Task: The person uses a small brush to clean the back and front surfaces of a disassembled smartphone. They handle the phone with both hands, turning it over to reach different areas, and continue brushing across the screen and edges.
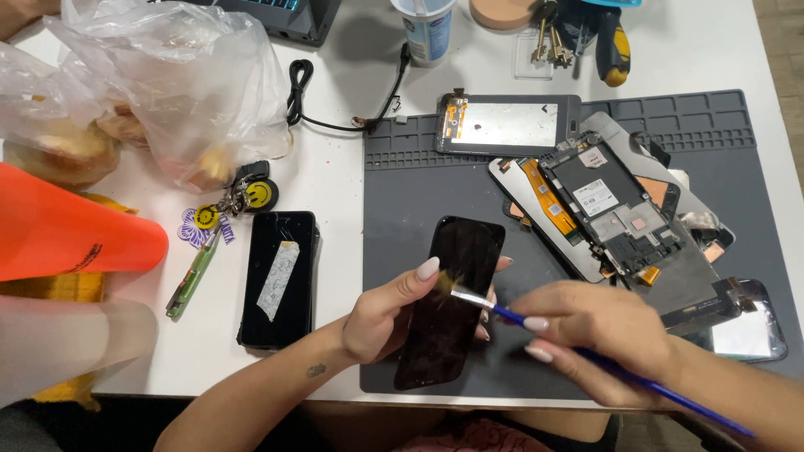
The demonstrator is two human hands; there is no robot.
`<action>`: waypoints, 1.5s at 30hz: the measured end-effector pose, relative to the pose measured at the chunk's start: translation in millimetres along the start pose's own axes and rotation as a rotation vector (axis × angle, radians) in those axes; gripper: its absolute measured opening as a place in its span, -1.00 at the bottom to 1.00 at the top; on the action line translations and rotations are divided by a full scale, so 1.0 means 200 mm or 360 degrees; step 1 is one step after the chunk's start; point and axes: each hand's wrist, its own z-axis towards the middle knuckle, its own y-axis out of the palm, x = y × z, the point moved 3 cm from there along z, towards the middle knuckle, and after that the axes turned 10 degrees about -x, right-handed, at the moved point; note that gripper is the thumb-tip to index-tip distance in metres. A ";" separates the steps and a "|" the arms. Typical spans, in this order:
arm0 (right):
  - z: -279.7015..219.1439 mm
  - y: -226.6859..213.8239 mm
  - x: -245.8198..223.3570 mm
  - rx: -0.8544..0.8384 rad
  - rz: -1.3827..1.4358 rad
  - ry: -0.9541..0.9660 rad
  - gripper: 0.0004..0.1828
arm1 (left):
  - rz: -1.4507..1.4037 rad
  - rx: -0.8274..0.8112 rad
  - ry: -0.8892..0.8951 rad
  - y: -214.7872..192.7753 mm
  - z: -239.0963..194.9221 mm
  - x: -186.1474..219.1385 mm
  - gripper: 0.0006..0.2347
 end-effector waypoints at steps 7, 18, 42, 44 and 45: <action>-0.02 -0.03 0.05 0.0309 -0.0124 0.0291 -0.91 | 0.0157 0.0052 0.0083 0.00 0.01 0.01 -0.37; 0.04 -0.02 0.00 -0.0013 -0.0083 -0.0017 -0.84 | 0.0306 0.0207 -0.0003 0.02 0.01 0.03 -0.37; -0.09 -0.05 0.09 0.0044 -0.0374 0.0480 -0.85 | 0.0113 0.0100 0.0102 -0.03 0.00 -0.01 -0.41; -0.02 -0.05 0.04 -0.0001 -0.0341 0.0230 -0.88 | 0.0088 0.0079 0.0113 -0.03 0.00 -0.03 -0.39; 0.03 -0.05 0.01 -0.0037 -0.0312 -0.0032 -0.81 | 0.0081 0.0057 0.0122 -0.03 0.01 -0.02 -0.37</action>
